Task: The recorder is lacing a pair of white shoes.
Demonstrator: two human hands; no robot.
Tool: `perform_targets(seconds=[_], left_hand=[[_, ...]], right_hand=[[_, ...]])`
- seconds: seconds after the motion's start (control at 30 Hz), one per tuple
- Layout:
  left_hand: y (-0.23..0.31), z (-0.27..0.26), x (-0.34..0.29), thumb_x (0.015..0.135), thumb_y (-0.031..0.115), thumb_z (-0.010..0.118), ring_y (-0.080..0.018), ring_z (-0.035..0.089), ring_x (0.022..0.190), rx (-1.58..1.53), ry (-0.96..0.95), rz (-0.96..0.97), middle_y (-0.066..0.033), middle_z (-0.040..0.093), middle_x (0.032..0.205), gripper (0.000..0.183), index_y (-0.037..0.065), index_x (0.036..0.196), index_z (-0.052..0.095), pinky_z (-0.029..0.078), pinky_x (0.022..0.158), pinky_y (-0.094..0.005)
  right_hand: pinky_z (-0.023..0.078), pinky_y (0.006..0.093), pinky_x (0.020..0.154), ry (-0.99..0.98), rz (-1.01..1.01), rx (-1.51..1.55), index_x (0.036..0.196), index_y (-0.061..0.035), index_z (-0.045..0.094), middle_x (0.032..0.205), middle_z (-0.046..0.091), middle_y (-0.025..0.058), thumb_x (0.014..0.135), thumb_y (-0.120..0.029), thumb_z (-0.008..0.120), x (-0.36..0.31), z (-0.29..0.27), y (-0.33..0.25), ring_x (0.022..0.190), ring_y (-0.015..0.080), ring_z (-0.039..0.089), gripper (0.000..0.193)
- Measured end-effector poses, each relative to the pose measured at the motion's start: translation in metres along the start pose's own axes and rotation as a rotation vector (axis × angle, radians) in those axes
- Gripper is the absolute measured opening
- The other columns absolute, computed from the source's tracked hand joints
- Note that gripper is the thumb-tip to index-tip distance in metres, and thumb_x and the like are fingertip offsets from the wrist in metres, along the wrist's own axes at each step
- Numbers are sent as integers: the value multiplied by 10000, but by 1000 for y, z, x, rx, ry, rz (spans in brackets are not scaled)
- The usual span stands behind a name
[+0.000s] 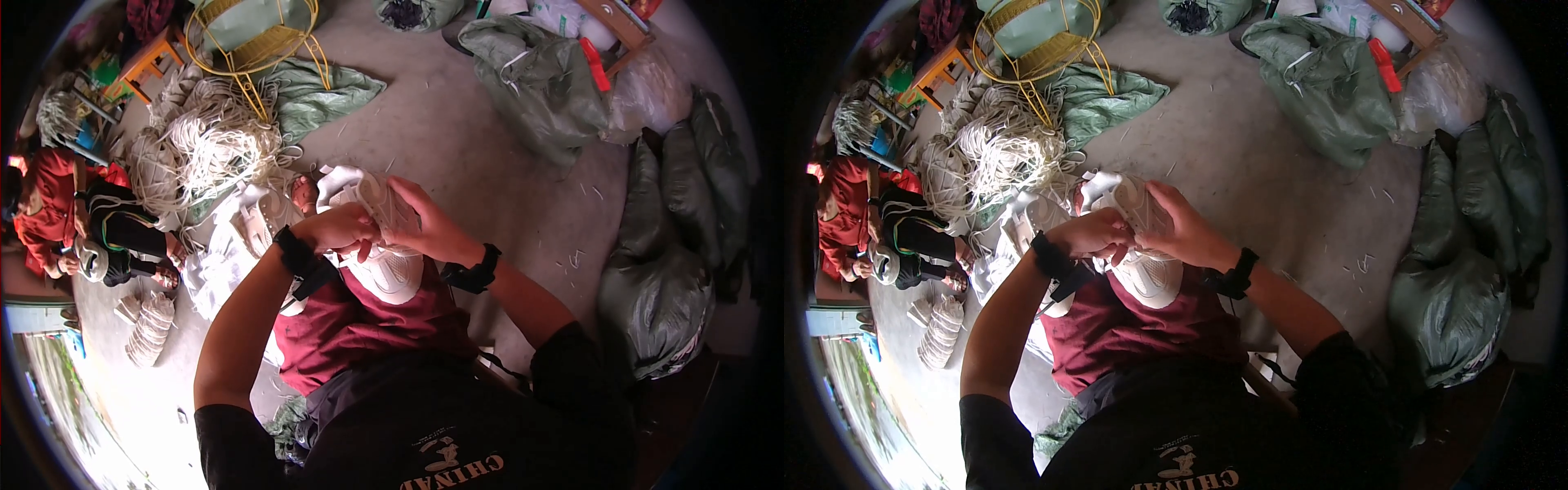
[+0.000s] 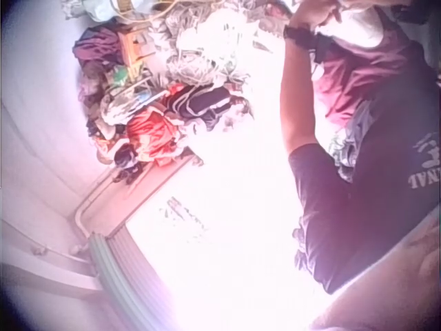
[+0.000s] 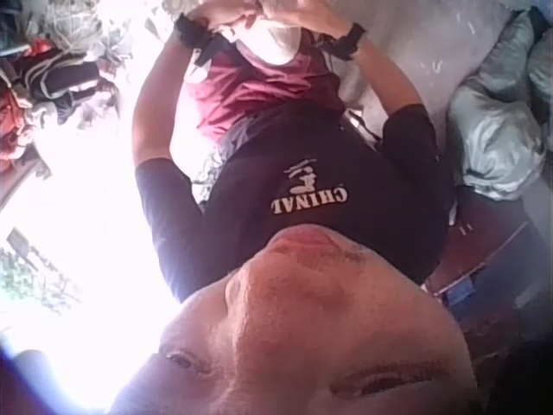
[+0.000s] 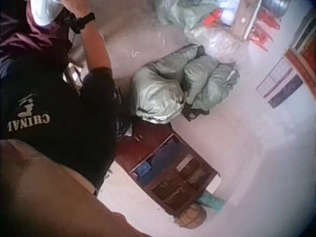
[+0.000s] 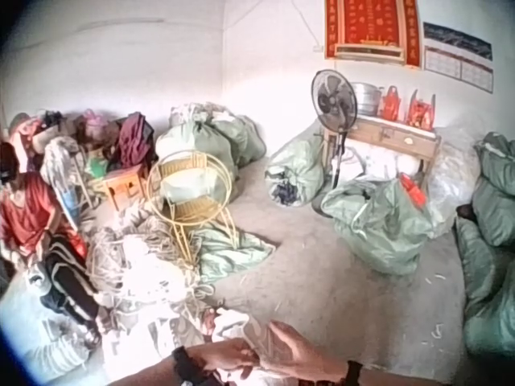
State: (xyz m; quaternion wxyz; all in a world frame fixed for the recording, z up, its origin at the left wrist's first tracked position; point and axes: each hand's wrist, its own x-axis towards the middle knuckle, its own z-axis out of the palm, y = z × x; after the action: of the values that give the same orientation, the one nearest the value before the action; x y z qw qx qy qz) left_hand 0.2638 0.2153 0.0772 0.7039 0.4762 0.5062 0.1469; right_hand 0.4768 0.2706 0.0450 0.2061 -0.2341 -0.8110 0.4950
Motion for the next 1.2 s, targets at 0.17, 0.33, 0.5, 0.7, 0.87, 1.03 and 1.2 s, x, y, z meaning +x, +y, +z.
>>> perform_targets(seconds=[0.17,0.33,0.5,0.7,0.87,1.03,1.2], left_hand=[[0,5,-10,887,130,582,-49,360,400,-73,132,-79,-31,589,569,144,8,847,647,236,374,-241],[-2,3,-11,899,191,583,-63,461,456,115,87,22,-19,577,538,211,15,794,634,303,419,-237],[5,13,-16,920,200,553,-71,560,511,281,128,144,-23,583,550,228,11,828,641,367,442,-233],[-11,9,-16,929,128,550,-85,569,521,132,79,249,-21,599,695,162,-6,998,608,437,454,-236],[-20,18,-15,926,85,561,-79,541,498,49,142,281,-9,590,751,171,11,1079,582,429,439,-235],[-19,29,-24,933,111,555,-78,518,469,110,266,302,10,555,653,150,22,1038,616,416,443,-238],[-17,37,-27,912,122,567,-116,528,457,214,442,317,-47,549,587,147,8,921,660,447,467,-280]], right_hand=[[312,408,1115,14,-10,-87,1428,66,310,1465,335,254,752,-275,771,16,-1,-8,1355,351,361,886],[372,382,1075,-23,-67,-203,1398,77,360,1347,467,294,721,-227,741,24,-4,-24,1262,401,466,834],[385,382,1066,-30,38,-297,1417,40,362,1376,445,302,706,-144,701,27,0,-47,1279,385,462,809],[381,391,1068,32,-2,-307,1421,-23,399,1391,419,324,690,-98,669,26,6,-65,1305,403,430,783],[393,426,1050,43,-74,-314,1423,-51,408,1378,409,347,681,-98,664,19,10,-63,1270,432,447,786],[394,446,1034,33,-85,-374,1434,-73,399,1409,370,331,697,-76,646,11,12,-65,1223,450,462,777],[392,448,1031,31,-82,-421,1440,-74,391,1405,368,338,700,-92,665,10,12,-66,1209,458,465,789]])
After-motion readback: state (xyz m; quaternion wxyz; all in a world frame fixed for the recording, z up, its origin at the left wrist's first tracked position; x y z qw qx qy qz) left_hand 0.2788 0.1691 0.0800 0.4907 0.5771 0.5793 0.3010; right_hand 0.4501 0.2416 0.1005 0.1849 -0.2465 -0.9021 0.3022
